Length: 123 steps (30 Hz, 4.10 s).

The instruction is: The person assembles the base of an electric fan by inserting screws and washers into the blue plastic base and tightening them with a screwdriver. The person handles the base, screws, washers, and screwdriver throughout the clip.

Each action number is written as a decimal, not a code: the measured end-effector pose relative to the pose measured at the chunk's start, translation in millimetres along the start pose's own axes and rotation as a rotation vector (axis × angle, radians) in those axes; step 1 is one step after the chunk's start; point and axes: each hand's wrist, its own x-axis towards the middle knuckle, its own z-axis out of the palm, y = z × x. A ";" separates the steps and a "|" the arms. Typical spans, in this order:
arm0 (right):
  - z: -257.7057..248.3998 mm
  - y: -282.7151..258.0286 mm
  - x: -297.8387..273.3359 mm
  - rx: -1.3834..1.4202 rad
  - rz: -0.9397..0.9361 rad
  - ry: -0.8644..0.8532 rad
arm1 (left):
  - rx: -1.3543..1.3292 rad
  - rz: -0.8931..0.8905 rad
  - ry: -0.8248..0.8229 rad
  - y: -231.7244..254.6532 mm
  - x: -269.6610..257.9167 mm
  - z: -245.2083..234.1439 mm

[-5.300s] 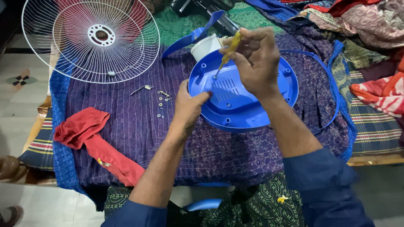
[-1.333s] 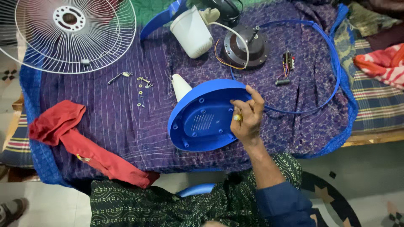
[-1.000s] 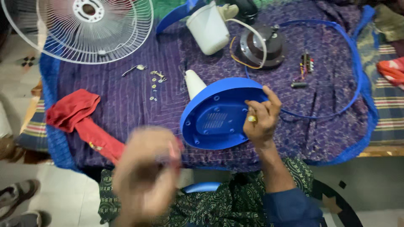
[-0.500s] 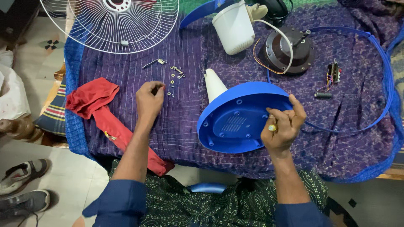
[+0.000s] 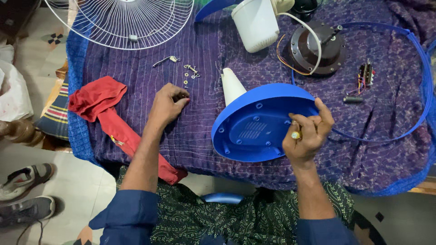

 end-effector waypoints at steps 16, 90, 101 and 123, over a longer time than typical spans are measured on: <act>-5.6 -8.9 2.4 0.067 0.050 0.019 | -0.033 0.081 0.188 -1.6 -6.7 6.2; -19.1 -16.4 -26.4 0.339 0.743 -0.174 | -1.164 -0.214 -0.155 102.7 -138.4 163.9; -10.2 -6.5 -20.2 0.567 0.883 -0.101 | -1.378 -0.200 0.037 132.2 -125.8 199.8; -69.4 -120.9 36.7 0.321 0.298 -0.184 | -1.846 -0.270 0.081 158.2 -131.4 101.0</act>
